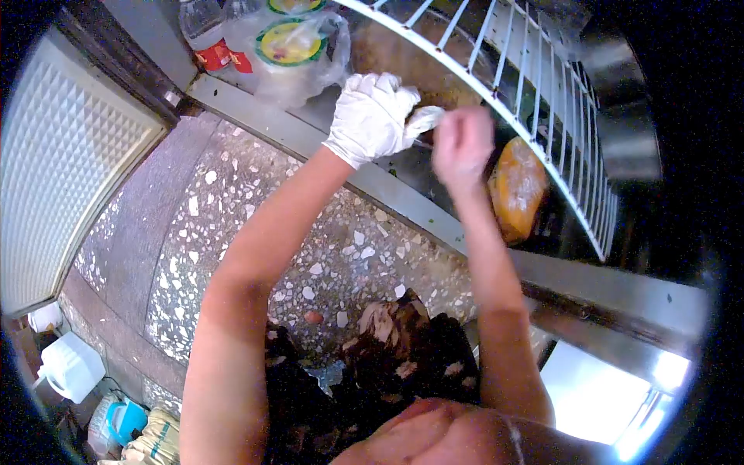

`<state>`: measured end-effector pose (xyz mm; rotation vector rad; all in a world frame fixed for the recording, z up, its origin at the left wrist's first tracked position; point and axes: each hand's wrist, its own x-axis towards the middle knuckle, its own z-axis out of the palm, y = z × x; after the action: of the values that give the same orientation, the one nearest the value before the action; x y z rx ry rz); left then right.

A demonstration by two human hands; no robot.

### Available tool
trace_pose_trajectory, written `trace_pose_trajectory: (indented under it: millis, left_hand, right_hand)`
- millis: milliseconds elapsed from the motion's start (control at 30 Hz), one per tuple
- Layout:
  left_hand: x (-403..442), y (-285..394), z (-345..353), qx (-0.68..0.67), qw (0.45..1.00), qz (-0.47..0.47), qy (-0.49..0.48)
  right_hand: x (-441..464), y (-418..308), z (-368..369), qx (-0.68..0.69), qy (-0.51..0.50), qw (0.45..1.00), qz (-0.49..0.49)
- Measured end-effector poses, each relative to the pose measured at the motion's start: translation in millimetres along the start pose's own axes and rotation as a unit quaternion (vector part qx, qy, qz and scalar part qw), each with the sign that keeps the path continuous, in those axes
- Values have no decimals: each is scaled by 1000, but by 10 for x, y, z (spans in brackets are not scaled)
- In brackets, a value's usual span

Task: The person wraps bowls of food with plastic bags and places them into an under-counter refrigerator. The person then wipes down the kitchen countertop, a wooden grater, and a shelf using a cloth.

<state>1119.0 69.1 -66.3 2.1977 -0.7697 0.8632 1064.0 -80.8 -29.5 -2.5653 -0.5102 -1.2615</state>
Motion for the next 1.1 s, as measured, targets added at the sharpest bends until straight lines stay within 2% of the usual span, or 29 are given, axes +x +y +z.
trace_pose_trajectory:
  millis: [67,100,167,200,267,333,367,400,433,467,500,533,600,633,667,733,767,800,833,867,933,967,1000,1033,1067,1100]
  left_hand:
    - [1,53,64,9,1000,15,-20]
    - [29,97,101,-36,998,-5,57]
    - [104,134,175,-48,998,-24,14]
    - [105,161,198,-63,997,-42,-28]
    - [90,208,213,-79,996,-30,5]
    - [89,256,184,-117,985,-54,118]
    - [94,286,187,-96,985,-71,127]
    - [100,291,180,-96,985,-70,128]
    - [89,301,164,-90,986,-73,116]
    - [82,303,156,-86,988,-74,104]
    - [64,287,191,-99,989,-76,81]
    - [55,306,196,-103,989,-72,83]
    - [59,341,182,-49,994,-88,37]
    - [51,348,168,-47,995,-86,25]
    - [35,370,157,-48,995,-82,27]
    - [31,375,151,-37,996,-69,53]
    - [44,378,173,1,996,-55,76]
    - [58,378,189,0,996,-56,76]
    - [56,381,195,26,998,-50,28]
    - [51,389,186,51,998,-41,-19]
    - [87,373,144,49,998,-26,-8]
    - [100,381,133,48,998,-35,-34]
    - [120,397,129,47,996,-46,-59]
    - [133,423,133,46,994,-56,-85]
    - [143,448,123,47,994,-56,-81]
    - [156,464,113,44,991,-75,-101]
  right_hand:
    - [-108,-148,282,-13,37,998,-45]
    - [-118,-120,311,-13,36,998,-42]
    - [-131,-28,359,-75,96,992,-34]
    - [-152,0,344,-90,80,992,-26]
    - [-157,17,264,-64,45,997,-13]
    - [-126,-21,195,-1,45,994,100]
    - [-38,40,126,24,45,987,154]
    - [63,223,69,-63,63,991,97]
    - [175,374,-37,-154,17,980,124]
    - [235,628,-26,-296,46,953,41]
    - [332,817,-45,-322,-22,946,24]
    - [389,962,-33,-323,-31,946,-31]
    - [308,1399,-18,-390,-135,909,-63]
    - [279,1489,-45,-277,-185,936,115]
    - [152,1545,-131,-304,-85,940,129]
    - [7,1602,-222,-150,-18,970,189]
    - [-64,1674,-202,-283,-1,950,131]
    - [-194,1912,-121,-146,-7,957,249]
    - [-337,2136,43,47,88,947,304]
    - [-390,2206,47,94,94,929,346]
    - [-528,2380,54,106,69,915,383]
    - [-639,2476,53,124,55,907,398]
    - [-689,2470,-42,114,19,874,471]
    - [-583,2064,-48,251,108,774,571]
    - [-383,1494,-15,381,190,638,642]
    - [-293,1293,-31,426,181,605,648]
